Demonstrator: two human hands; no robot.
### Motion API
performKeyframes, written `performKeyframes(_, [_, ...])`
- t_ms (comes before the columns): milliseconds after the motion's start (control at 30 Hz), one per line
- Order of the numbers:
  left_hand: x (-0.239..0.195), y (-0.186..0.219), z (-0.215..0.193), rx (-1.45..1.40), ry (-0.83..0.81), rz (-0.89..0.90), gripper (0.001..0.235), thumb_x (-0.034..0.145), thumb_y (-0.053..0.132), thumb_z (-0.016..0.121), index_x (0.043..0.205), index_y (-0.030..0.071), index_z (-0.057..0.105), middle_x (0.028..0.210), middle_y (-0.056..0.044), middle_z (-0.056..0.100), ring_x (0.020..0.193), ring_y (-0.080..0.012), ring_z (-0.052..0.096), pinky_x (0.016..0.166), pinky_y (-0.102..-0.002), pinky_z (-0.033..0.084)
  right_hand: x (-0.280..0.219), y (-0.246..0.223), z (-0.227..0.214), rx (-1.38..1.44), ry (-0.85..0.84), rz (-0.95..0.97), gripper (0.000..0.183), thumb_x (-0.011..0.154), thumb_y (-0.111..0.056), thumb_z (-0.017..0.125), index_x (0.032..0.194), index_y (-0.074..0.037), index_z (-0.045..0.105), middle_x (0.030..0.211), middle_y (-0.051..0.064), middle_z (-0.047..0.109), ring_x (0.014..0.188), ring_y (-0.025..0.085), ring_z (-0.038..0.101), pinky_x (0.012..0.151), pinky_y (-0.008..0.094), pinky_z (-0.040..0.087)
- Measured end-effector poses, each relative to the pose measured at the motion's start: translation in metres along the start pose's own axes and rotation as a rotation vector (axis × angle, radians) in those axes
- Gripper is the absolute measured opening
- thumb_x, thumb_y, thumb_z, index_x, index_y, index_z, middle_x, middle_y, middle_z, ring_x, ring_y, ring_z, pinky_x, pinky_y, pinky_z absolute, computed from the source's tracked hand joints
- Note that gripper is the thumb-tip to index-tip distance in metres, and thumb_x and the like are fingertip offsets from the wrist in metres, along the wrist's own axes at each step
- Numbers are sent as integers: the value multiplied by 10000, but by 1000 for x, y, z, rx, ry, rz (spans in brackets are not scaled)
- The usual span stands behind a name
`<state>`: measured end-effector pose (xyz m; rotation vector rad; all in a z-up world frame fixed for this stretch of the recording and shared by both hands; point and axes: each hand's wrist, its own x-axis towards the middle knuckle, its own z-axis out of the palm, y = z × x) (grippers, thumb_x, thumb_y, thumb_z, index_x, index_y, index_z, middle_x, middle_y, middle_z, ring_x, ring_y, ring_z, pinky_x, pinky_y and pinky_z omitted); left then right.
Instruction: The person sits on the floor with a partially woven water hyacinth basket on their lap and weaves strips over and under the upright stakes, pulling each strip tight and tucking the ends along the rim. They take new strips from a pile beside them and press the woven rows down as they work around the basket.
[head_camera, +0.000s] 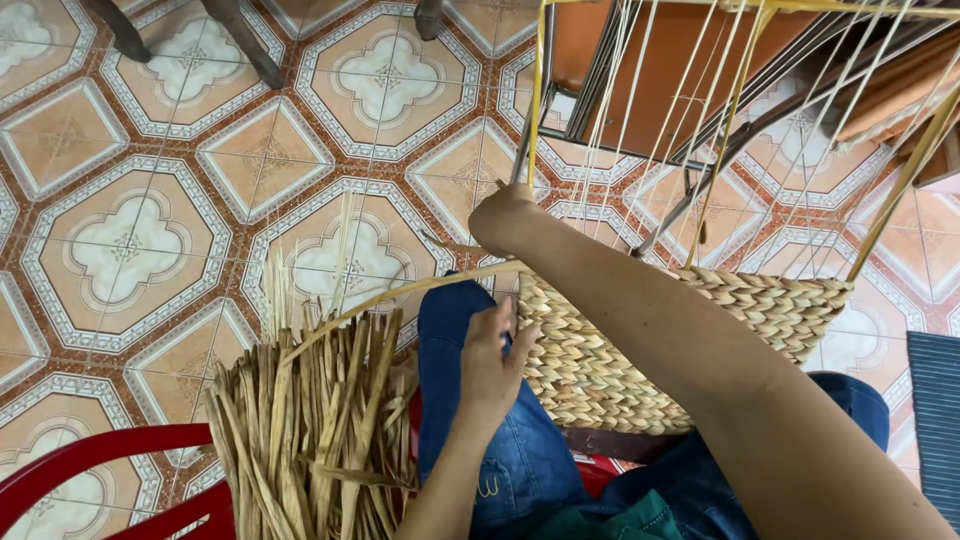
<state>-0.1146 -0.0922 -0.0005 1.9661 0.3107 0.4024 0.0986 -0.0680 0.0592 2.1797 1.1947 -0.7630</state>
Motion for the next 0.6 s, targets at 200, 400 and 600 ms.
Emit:
performKeyframes(200, [40, -31, 60, -488, 298, -113, 343, 990, 173, 685, 1266, -10, 598, 1114, -106, 666, 964, -163, 656, 821, -298, 559, 2, 5, 8, 129, 223, -20, 212, 790, -79, 780, 996, -28, 777, 1094, 169, 745, 1064, 322, 688, 843, 426, 585])
performKeyframes(400, [54, -20, 58, -836, 387, -53, 202, 1035, 131, 644, 1191, 12, 599, 1121, -59, 697, 984, -97, 647, 867, -234, 526, 2, 11, 1, 237, 132, -192, 158, 828, -28, 711, 962, 37, 763, 995, 233, 750, 933, 357, 750, 797, 437, 595])
performKeyframes(600, [48, -37, 64, -926, 339, -229, 191, 1041, 124, 659, 1185, 1, 635, 1020, -74, 689, 772, -94, 522, 600, -243, 390, 5, 11, 0, 266, 286, -63, 138, 816, 26, 690, 937, 41, 756, 978, 239, 737, 951, 369, 740, 769, 445, 615])
